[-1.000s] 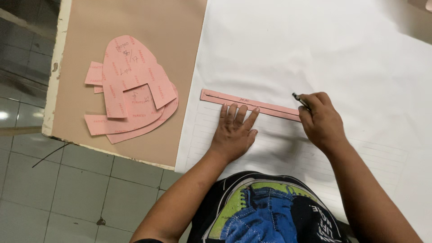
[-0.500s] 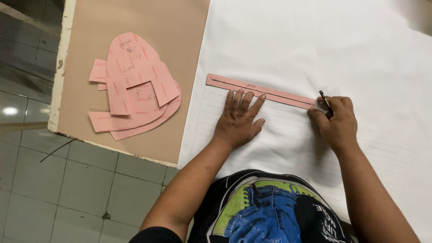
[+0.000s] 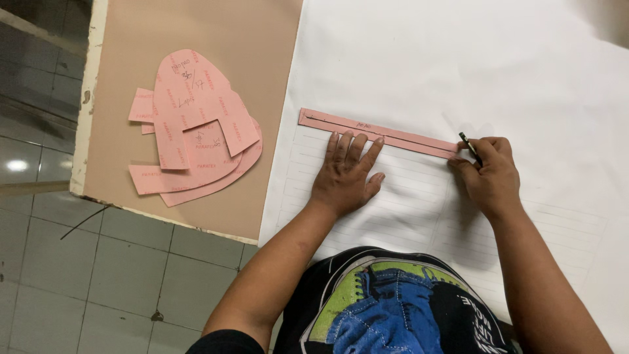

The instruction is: The person holds a long pink paper pattern strip flat on a sheet of white paper and uses a pencil to draw straight lines along its edge, repositioning the strip and repeating the tracing along the paper. Pink shoe pattern pieces lie on the board beside the work.

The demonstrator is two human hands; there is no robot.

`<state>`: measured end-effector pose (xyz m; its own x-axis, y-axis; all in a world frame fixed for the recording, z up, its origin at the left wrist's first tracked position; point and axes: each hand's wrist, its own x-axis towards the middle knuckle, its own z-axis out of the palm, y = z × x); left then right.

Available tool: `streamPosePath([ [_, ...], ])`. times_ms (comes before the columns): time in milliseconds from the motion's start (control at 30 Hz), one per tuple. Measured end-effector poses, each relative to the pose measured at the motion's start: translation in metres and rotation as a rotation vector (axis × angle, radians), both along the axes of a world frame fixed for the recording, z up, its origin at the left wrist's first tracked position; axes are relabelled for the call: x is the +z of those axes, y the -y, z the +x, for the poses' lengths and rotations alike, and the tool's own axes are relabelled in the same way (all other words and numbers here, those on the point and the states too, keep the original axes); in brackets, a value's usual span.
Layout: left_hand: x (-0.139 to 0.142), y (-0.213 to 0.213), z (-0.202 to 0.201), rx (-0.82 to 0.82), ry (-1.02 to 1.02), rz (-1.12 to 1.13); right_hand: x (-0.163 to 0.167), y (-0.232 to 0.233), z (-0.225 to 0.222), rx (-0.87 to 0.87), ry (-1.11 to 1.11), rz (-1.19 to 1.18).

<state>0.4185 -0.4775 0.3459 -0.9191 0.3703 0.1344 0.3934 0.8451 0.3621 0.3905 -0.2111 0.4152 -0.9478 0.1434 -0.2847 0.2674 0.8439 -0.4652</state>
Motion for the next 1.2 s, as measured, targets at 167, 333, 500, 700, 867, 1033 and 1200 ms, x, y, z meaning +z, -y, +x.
streamPosePath([
  [167, 0.002, 0.000, -0.001, 0.001, -0.004, 0.011, -0.004, -0.003, 0.000, 0.017, -0.023, -0.007],
  [333, 0.004, -0.003, -0.001, 0.002, 0.012, 0.026, -0.008, -0.015, 0.003, 0.062, -0.065, 0.008],
  [500, 0.005, -0.004, -0.002, 0.005, 0.041, 0.033, -0.012, -0.017, 0.005, 0.043, -0.050, 0.006],
  [700, 0.007, -0.006, -0.004, 0.005, 0.011, -0.004, -0.013, -0.017, 0.006, 0.047, -0.073, 0.018],
  [867, 0.010, -0.008, -0.011, 0.000, 0.085, -0.053, -0.004, -0.001, -0.018, 0.149, -0.144, 0.021],
  [1033, 0.010, -0.003, -0.016, 0.030, 0.086, 0.026, 0.023, 0.058, -0.053, 0.393, -0.371, -0.077],
  [1200, 0.007, 0.006, -0.014, 0.026, 0.039, 0.081, 0.040, 0.153, -0.089, 0.497, -0.123, -0.403],
])
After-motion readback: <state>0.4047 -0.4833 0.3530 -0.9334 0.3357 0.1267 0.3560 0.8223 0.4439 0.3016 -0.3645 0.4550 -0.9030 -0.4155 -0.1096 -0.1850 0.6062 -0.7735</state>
